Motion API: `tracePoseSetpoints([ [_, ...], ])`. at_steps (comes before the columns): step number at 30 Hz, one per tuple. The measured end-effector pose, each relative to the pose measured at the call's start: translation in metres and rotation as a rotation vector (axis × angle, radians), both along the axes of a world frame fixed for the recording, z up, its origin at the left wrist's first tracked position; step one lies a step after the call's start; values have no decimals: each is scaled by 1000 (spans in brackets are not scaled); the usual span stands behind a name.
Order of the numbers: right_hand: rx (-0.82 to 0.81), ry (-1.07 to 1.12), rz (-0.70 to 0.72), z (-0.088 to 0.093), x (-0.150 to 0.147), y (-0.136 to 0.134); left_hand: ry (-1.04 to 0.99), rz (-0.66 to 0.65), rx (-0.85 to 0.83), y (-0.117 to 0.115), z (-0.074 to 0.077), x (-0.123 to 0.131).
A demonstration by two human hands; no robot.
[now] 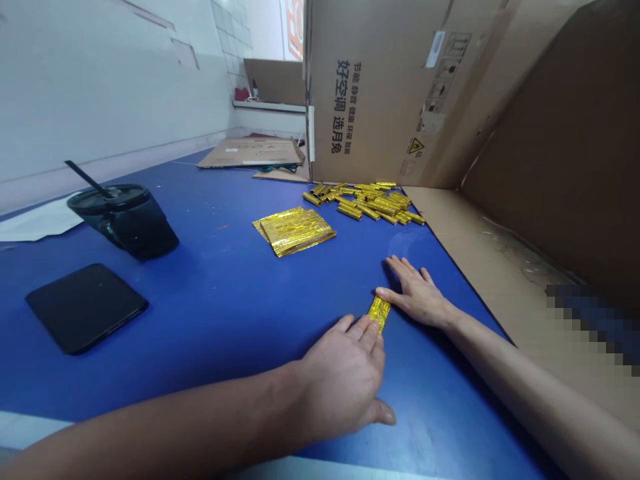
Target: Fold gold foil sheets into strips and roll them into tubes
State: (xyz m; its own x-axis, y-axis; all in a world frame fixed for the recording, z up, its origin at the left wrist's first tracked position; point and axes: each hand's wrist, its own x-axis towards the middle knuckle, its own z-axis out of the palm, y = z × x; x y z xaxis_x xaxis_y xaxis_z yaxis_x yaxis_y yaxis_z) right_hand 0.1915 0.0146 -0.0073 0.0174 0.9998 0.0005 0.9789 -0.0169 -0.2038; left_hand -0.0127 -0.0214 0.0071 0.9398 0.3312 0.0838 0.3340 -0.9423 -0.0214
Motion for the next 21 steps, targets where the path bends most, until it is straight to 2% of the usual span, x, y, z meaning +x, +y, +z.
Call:
tracePoseSetpoints([
  [7, 51, -6, 0, -7, 2, 1, -4, 17, 33, 3, -4, 0],
  [15, 109, -7, -21, -13, 4, 3, 57, -14, 65, 47, 9, -11],
  [18, 108, -13, -21, -13, 2, 3, 79, 37, 69, 48, 11, -8],
  [21, 95, -18, -20, -12, 1, 3, 52, 115, 46, 41, 7, 3],
])
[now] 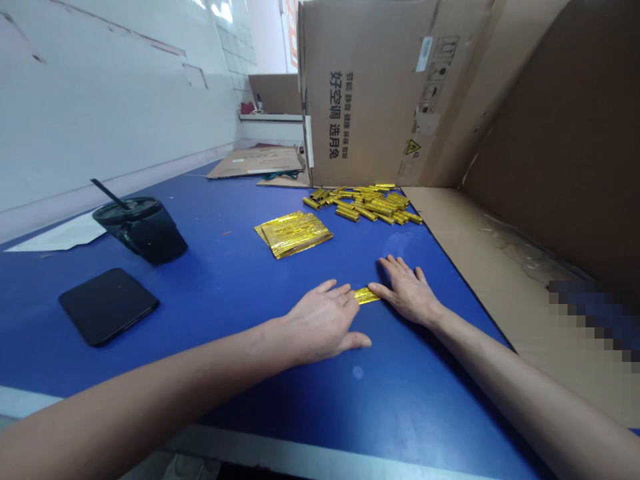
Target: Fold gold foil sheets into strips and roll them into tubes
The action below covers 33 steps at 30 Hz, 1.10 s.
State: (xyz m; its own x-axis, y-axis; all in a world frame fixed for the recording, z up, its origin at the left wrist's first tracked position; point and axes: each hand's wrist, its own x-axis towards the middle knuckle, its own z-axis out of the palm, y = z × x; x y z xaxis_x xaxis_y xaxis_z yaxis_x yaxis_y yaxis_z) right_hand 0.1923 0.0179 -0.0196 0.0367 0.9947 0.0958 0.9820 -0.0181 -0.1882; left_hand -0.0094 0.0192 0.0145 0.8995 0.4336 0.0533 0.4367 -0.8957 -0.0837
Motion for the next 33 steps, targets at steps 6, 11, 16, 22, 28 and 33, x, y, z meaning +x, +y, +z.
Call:
tracePoseSetpoints([
  [6, -15, 0, -11, 4, -1, -1, -2, 9, -159, -6, -14, 9],
  [11, -20, -3, -4, 5, -2, -2, 13, 11, -195, -5, -14, -15],
  [16, -13, 1, -7, 3, 0, -1, 18, -4, -209, -6, -15, -26],
  [22, 13, -3, -8, 0, 4, 0, -12, 9, -202, -8, -16, -23],
  [28, -19, 72, -47, 3, 6, 3, -37, 14, -214, -10, -15, -22],
  [33, -27, 71, -103, 3, 0, 5, -45, 13, -202, -10, -16, -21],
])
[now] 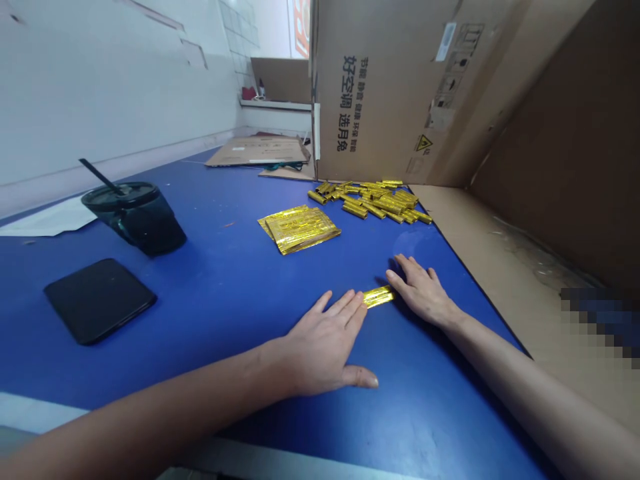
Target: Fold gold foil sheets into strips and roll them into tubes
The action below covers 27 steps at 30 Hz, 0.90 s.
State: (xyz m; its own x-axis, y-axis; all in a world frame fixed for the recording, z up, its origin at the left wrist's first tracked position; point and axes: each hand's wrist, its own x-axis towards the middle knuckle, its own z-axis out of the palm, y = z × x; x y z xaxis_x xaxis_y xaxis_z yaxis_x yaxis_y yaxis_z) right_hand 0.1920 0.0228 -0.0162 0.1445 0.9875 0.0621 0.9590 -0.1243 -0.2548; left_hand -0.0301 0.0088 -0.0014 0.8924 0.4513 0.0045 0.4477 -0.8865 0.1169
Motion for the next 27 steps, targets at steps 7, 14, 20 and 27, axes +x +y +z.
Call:
tracePoseSetpoints([
  [7, 21, -150, 46, -1, -8, -3, 10, 12, 3, 0, 0, 0],
  [14, 63, -129, 56, -5, -1, -2, 36, 20, -35, 1, 0, -1],
  [20, 121, -52, 80, 0, -8, -8, 40, 27, -35, 1, 0, 0],
  [27, -19, -95, 171, 0, -18, -10, 44, 27, -20, 1, -1, 0],
])
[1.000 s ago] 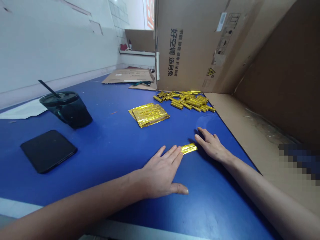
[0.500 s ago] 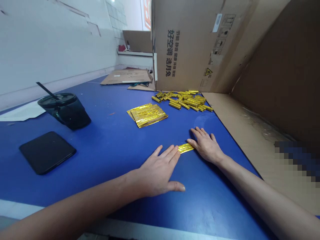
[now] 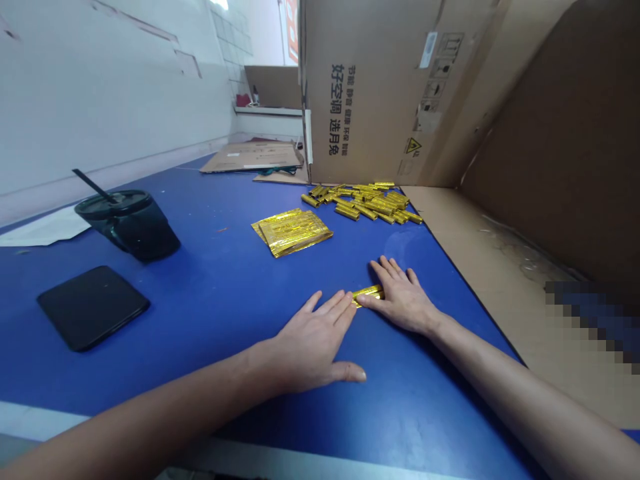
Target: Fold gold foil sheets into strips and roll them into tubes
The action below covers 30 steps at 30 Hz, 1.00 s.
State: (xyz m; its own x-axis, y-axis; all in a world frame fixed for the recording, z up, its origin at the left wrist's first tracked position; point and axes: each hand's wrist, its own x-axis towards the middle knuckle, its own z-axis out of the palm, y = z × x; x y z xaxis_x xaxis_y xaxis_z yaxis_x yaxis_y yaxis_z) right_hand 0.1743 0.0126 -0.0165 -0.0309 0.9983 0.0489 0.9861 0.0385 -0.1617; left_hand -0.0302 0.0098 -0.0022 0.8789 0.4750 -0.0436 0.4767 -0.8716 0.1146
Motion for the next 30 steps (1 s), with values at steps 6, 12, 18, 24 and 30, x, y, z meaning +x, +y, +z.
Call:
tracePoseSetpoints([
  [6, -22, 39, -48, 4, 14, 4, -8, 1, -7, 0, 1, -1],
  [12, 10, 32, -127, -1, 33, 7, -19, -3, -8, 0, 2, -1],
  [18, 146, 150, -66, -1, 24, 1, -12, -2, -26, -1, 2, -1],
  [24, 49, 38, 41, 0, 11, -1, -5, 1, -25, -1, 2, -1],
  [30, -12, 44, -22, 5, 17, 5, 4, 12, -13, -2, 2, -3],
])
